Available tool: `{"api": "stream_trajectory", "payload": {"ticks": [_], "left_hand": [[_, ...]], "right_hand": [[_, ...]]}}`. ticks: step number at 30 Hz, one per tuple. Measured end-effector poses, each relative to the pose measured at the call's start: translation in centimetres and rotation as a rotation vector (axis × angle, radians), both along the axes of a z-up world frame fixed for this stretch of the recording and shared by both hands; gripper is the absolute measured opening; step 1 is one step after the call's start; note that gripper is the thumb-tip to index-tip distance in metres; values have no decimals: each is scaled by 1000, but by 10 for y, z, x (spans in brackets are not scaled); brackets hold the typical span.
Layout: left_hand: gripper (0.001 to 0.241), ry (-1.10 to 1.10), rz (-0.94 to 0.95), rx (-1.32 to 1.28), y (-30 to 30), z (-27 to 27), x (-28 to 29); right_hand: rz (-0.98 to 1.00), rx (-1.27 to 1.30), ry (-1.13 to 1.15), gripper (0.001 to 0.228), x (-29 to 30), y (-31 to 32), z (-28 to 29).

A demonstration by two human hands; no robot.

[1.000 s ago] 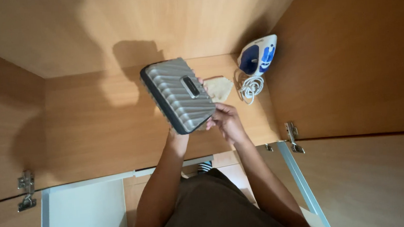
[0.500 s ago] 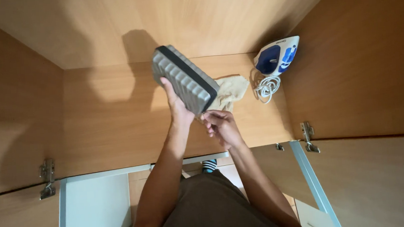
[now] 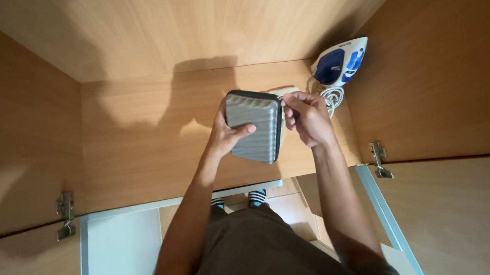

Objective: Cleaning a wardrobe shelf with a duster and rag, then organizing an iron and a small case.

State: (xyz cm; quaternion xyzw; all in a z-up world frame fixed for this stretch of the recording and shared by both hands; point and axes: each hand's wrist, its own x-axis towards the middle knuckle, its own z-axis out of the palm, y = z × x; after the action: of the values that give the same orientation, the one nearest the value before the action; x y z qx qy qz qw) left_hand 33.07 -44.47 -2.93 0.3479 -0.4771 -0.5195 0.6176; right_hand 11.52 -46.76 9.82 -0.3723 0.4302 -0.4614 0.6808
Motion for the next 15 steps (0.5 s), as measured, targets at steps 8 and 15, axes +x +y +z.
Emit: {"api": "stream_trajectory", "payload": {"ticks": [8, 15], "left_hand": [[98, -100, -54, 59, -2, 7, 9], [101, 22, 202, 321, -8, 10, -15]], "right_hand": [[-20, -192, 174, 21, 8, -3, -19], [4, -269, 210, 37, 25, 13, -53]]}}
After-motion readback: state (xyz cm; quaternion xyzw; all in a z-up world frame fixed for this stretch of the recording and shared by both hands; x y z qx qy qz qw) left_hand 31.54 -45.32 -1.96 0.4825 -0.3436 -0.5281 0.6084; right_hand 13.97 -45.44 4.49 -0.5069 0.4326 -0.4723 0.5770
